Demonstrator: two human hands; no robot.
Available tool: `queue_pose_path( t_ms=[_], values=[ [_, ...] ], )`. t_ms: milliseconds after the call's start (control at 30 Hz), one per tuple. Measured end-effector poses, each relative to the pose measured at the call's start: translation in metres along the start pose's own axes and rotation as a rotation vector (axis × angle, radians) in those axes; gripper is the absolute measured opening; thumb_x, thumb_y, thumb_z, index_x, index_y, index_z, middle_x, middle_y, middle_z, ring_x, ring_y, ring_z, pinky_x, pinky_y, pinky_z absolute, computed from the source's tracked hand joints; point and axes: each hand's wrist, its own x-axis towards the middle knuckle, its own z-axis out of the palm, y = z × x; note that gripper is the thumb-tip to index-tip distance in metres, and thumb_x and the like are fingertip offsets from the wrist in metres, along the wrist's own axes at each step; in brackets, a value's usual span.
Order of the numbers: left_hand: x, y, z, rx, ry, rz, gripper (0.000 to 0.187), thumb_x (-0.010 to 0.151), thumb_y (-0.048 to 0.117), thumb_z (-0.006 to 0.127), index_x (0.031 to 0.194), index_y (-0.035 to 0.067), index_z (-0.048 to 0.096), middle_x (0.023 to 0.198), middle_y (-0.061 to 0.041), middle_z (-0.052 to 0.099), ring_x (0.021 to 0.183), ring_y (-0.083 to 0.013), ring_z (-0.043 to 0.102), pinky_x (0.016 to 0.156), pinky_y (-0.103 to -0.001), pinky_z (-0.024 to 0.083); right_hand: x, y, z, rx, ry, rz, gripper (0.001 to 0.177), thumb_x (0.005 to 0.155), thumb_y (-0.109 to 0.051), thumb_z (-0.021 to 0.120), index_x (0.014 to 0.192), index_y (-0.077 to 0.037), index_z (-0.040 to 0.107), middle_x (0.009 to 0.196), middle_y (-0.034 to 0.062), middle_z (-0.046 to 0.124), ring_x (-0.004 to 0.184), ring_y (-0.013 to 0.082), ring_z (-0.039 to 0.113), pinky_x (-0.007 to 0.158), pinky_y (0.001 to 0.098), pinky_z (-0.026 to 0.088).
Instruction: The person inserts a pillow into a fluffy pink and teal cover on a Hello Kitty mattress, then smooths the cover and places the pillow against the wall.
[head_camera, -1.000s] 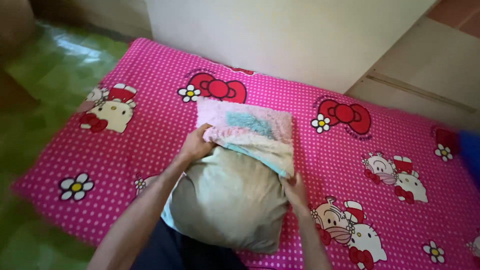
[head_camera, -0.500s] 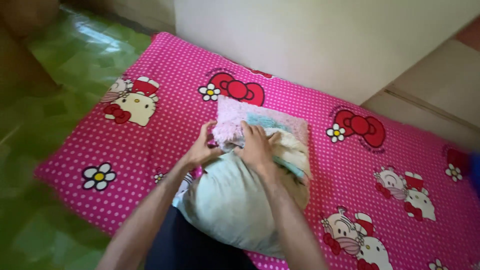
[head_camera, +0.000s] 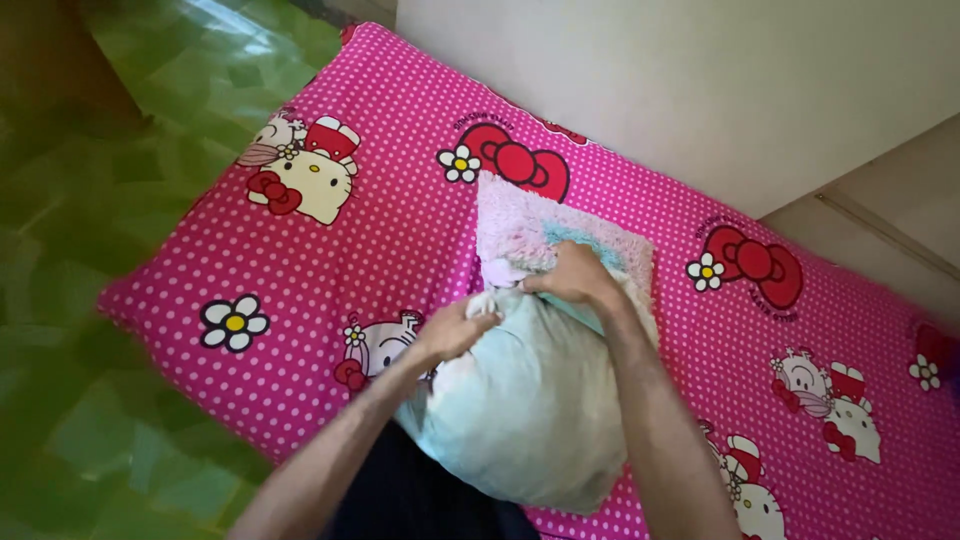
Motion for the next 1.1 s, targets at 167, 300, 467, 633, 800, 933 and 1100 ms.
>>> queue_pose_path(
  t_ms=[167, 300, 467, 633, 800, 933, 1100],
  values=[
    [-0.023, 0.018, 0.023, -0.104, 0.023, -0.049, 0.07, 0.077, 0.063, 0.06, 0.133, 0.022, 0.058, 0.127, -0.021, 0.061, 0.128, -0.0372, 0.051, 0.107, -0.047, 0.04, -0.02, -0.014, 0.004, 0.146, 0.063, -0.092, 0.052, 0.054, -0.037, 0.086, 0.096, -0.01, 0.073, 0.097, 0.02, 0.072, 0.104, 0.0414, 0.065, 0.076, 0.0526, 0.049],
    [-0.007, 0.014, 0.045, -0.284, 0.075, -0.001, 0.048, 0.078, 0.045, 0.064, 0.121, 0.026, 0.068, 0.126, -0.01, 0.065, 0.126, -0.0305, 0.054, 0.106, -0.041, 0.042, -0.051, -0.052, 0.014, 0.229, 0.035, -0.147, 0.067, 0.052, -0.03, 0.086, 0.117, -0.023, 0.068, 0.11, 0.0074, 0.071, 0.112, 0.0304, 0.063, 0.089, 0.0472, 0.053],
    [0.018, 0.011, 0.056, -0.216, 0.072, -0.039, 0.057, 0.076, 0.052, 0.061, 0.121, 0.018, 0.065, 0.123, -0.014, 0.065, 0.126, -0.0328, 0.054, 0.105, -0.045, 0.042, -0.059, -0.041, 0.017, -0.004, -0.018, -0.16, 0.063, 0.063, -0.041, 0.079, 0.118, -0.016, 0.061, 0.112, 0.0185, 0.068, 0.115, 0.0399, 0.059, 0.097, 0.0525, 0.047],
    [0.004, -0.003, 0.046, -0.183, 0.043, -0.011, 0.069, 0.075, 0.053, 0.066, 0.128, 0.01, 0.058, 0.13, -0.021, 0.059, 0.13, -0.0367, 0.049, 0.109, -0.048, 0.038, -0.063, -0.03, 0.023, -0.019, -0.003, -0.103, 0.062, 0.064, -0.046, 0.079, 0.116, -0.016, 0.062, 0.109, 0.0193, 0.069, 0.114, 0.0403, 0.06, 0.099, 0.0525, 0.046],
    [-0.044, 0.011, 0.03, -0.378, -0.009, -0.062, 0.085, 0.074, 0.041, 0.071, 0.147, 0.01, 0.04, 0.149, -0.02, 0.043, 0.141, -0.0352, 0.035, 0.117, -0.043, 0.03, -0.069, -0.042, 0.035, -0.246, -0.004, -0.054, 0.034, 0.075, -0.032, 0.065, 0.097, -0.006, 0.07, 0.099, 0.0187, 0.072, 0.108, 0.037, 0.065, 0.096, 0.0511, 0.048],
    [0.068, -0.087, 0.076, -0.165, 0.151, -0.03, 0.047, 0.076, 0.044, 0.065, 0.116, 0.02, 0.066, 0.112, -0.009, 0.069, 0.119, -0.031, 0.058, 0.1, -0.045, 0.045, -0.054, -0.031, 0.071, -0.294, -0.015, -0.082, 0.037, 0.073, -0.039, 0.066, 0.089, -0.006, 0.073, 0.093, 0.0177, 0.073, 0.101, 0.0375, 0.069, 0.091, 0.0527, 0.049],
    [0.083, -0.093, 0.083, -0.099, 0.315, -0.038, 0.054, 0.068, 0.049, 0.073, 0.11, 0.016, 0.07, 0.101, -0.01, 0.072, 0.106, -0.0357, 0.065, 0.088, -0.05, 0.053, -0.065, -0.036, 0.074, -0.233, -0.027, -0.083, 0.045, 0.071, -0.04, 0.062, 0.088, 0.0, 0.072, 0.091, 0.0237, 0.072, 0.099, 0.0436, 0.068, 0.091, 0.0547, 0.048]
  ],
)
